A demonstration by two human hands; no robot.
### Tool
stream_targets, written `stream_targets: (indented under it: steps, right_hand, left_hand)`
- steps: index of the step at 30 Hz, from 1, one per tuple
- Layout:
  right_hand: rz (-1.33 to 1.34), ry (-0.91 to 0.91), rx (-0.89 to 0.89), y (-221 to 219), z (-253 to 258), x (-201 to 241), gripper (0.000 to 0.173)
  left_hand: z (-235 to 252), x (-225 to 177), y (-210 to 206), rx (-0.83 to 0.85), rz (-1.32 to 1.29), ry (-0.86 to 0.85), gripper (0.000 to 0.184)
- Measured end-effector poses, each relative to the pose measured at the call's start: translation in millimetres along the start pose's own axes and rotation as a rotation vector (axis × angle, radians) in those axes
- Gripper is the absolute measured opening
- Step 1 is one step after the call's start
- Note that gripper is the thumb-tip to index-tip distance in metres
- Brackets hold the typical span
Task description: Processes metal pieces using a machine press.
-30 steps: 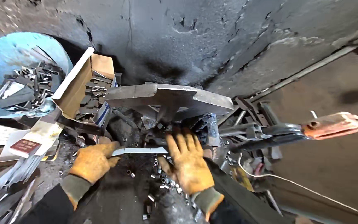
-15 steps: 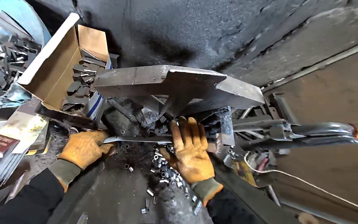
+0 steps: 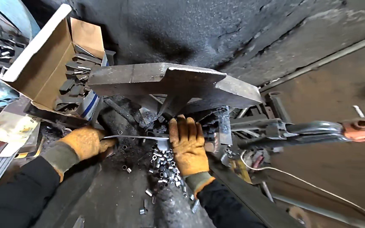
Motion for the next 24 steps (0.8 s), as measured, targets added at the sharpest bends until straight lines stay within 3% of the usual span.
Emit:
stream_targets:
  steps: [4,9,19,21,24]
  right_hand:
    - [-0.015,0.01,-0.002,-1.0,1.6,-1.4,0.079]
    - [-0.019,-0.018,0.058,0.9,5.5,0.4,0.083]
    - [0.01,-0.045,0.132,4.0,13.4,2.6,0.086]
    - [0.011,-0.053,0.132,3.5,12.5,3.4,0.085]
    - [0.054,-0.089,0.132,8.3,14.2,2.4,0.09]
  left_hand:
    - [0.2,0.9,-2.2,-0.06,-0.02,-0.019,0.04]
    - [-31.1,-9.3,-5.5,-0.238,0.003,0.157,0.063]
    - [-75.3,-39.3,-38.1,-0.267,-0.16,0.546,0.064]
    - [-77.7,-40.9,-37.0,-0.225,-0.168,0.556,0.067]
    - [-68.6,-27.1,-24.6,-0.283,-0.195,0.427,0.065]
Point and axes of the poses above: each hand's wrist, its own z-axis towards the middle knuckle, its own y-axis out of the back of the hand, x = y × z, the point moved 7 cm from there along z, towards the middle knuckle, and after that the axes turned 6 degrees about -x, right-handed, at the moved point
